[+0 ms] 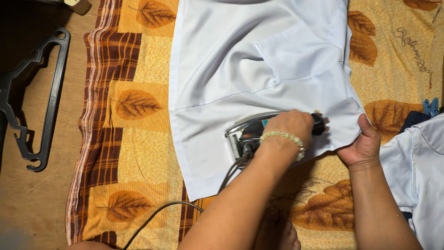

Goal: The person irons a light blue shirt laid out on a patterned bedspread. They use an electric iron to smooth the collar, front placket, and body of the shirt, adjusting the fabric with their hands as needed.

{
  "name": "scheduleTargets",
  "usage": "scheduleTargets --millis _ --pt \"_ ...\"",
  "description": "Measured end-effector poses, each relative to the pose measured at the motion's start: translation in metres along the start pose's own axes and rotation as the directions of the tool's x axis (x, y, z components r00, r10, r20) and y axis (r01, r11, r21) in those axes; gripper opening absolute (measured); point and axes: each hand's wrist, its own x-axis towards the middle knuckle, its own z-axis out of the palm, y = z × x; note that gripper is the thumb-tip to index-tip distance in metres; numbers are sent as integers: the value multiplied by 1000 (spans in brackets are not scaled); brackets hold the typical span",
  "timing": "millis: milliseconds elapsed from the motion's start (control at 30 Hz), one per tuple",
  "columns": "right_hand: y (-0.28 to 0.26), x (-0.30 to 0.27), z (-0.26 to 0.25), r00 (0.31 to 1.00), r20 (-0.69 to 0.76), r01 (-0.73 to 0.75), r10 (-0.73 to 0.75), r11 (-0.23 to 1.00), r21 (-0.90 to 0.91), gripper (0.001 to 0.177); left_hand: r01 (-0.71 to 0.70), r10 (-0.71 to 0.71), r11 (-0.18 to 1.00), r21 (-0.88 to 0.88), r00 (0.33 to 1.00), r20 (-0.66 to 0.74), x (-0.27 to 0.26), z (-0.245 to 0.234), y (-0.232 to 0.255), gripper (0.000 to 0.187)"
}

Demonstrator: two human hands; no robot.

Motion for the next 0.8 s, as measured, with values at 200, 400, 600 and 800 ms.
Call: scheduleTargets --millis 200,400,600,800 --pt "-1 2 4 999 -49 21 -21 1000 -4 70 87 -91 995 -53 992 -86 -16 -7 -20 18" --pt "-3 5 3 996 -90 13 -13 1000 -8 70 379 -379 925 -7 923 -66 -92 -55 -100 34" --pt "-9 13 -8 1000 2 -14 14 992 124 74 660 -665 744 -106 747 -16 -147 -99 -157 27" --pt "-12 19 -10 999 -37 -32 34 999 38 72 629 -628 778 -9 778 25 -130 -105 -155 27"
